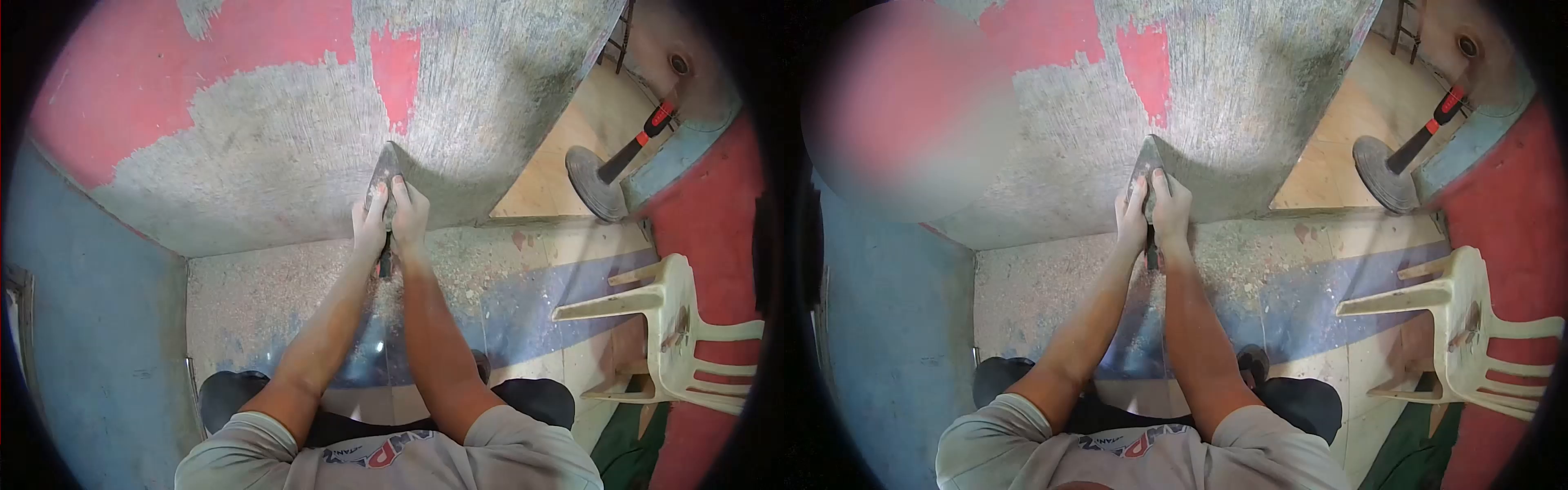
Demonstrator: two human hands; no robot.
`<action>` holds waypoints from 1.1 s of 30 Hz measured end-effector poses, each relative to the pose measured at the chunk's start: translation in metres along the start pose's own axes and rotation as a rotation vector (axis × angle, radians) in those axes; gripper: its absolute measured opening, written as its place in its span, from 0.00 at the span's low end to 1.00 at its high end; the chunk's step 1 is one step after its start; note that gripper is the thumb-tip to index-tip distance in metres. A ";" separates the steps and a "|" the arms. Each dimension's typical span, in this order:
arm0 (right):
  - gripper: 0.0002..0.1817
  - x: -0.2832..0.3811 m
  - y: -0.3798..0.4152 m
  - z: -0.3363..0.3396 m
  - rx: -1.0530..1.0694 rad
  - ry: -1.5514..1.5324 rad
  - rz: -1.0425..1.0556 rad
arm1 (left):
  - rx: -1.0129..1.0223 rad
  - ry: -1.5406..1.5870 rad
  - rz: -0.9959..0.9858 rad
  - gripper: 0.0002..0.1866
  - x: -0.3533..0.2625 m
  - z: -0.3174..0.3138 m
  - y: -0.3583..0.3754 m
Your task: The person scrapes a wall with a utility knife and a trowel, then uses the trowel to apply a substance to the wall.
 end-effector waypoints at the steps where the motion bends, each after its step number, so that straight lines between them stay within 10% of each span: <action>1: 0.17 0.001 0.002 0.004 -0.047 0.018 0.018 | 0.000 -0.044 -0.001 0.15 0.004 -0.001 -0.005; 33: 0.20 0.025 -0.004 0.013 -0.196 0.327 0.209 | -0.028 -0.091 0.009 0.21 0.000 -0.016 -0.004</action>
Point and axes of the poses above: each hand's wrist, its own y-axis away from the middle knuckle, its own z-axis out of the back of the hand, x = y × z, the point moved 10 cm from there along -y, towards the middle knuckle, and after that the axes turned 13 degrees about z, right-handed, at the moved point
